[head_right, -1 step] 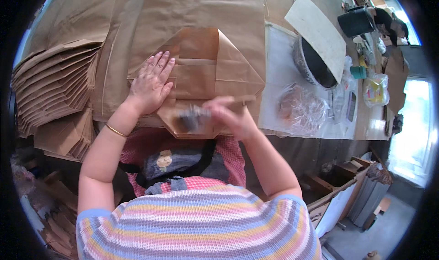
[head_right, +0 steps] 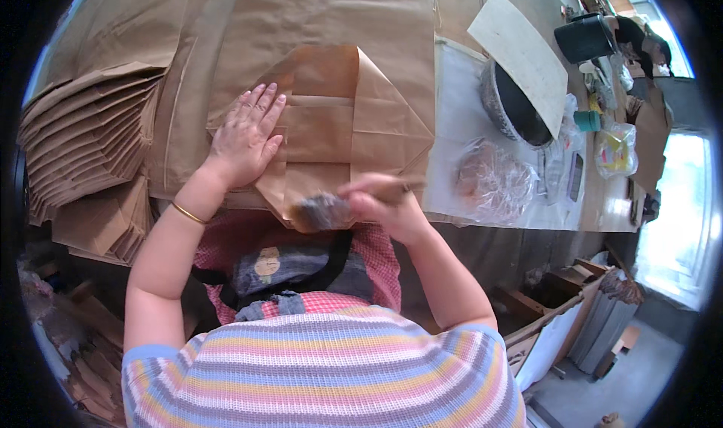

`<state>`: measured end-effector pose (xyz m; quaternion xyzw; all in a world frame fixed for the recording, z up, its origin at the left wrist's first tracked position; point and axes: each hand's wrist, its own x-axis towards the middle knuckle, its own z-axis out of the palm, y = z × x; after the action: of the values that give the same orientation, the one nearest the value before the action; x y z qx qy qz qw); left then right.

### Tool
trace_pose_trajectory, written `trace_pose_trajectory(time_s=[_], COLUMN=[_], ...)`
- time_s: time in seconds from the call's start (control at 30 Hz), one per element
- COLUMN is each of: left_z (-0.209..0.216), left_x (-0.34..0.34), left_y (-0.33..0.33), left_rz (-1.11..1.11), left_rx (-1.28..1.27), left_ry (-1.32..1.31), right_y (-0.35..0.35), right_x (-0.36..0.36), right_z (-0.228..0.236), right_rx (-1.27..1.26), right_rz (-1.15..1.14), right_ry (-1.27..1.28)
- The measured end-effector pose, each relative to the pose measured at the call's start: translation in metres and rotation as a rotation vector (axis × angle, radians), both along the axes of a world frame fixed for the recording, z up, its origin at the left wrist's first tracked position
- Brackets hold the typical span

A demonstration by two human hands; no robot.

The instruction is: The person repeatedly folds the top flap of a brown paper envelope, applies glue to the flap using a brush, and presses it closed. The finished envelopes are stacked to the left.

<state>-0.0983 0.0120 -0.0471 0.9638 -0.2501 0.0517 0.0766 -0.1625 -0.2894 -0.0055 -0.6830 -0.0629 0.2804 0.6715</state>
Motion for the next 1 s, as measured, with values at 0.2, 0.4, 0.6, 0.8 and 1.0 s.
trace_pose_trajectory(time_s=[0.2, 0.4, 0.6, 0.8, 1.0], left_z=[0.004, 0.002, 0.006, -0.005, -0.012], left_x=[-0.006, -0.004, 0.010, 0.021, 0.016], left_y=[-0.004, -0.005, 0.007, 0.012, 0.004], left_rz=[0.014, 0.020, -0.089, -0.106, -0.070], left_rx=[0.072, 0.083, -0.165, -0.415, -0.276], left_ry=[-0.009, -0.037, 0.019, 0.093, -0.127], right_y=[-0.018, -0.003, 0.030, 0.085, 0.051], right_x=[-0.001, -0.029, -0.006, 0.034, -0.009], right_z=[0.058, 0.046, 0.055, 0.039, 0.038], right_rx=[-0.637, -0.536, -0.051, -0.383, -0.378], right_rz=[0.396, 0.472, 0.333, 0.547, 0.570], right_ry=[-1.044, -1.086, -0.834, -1.081, -0.995])
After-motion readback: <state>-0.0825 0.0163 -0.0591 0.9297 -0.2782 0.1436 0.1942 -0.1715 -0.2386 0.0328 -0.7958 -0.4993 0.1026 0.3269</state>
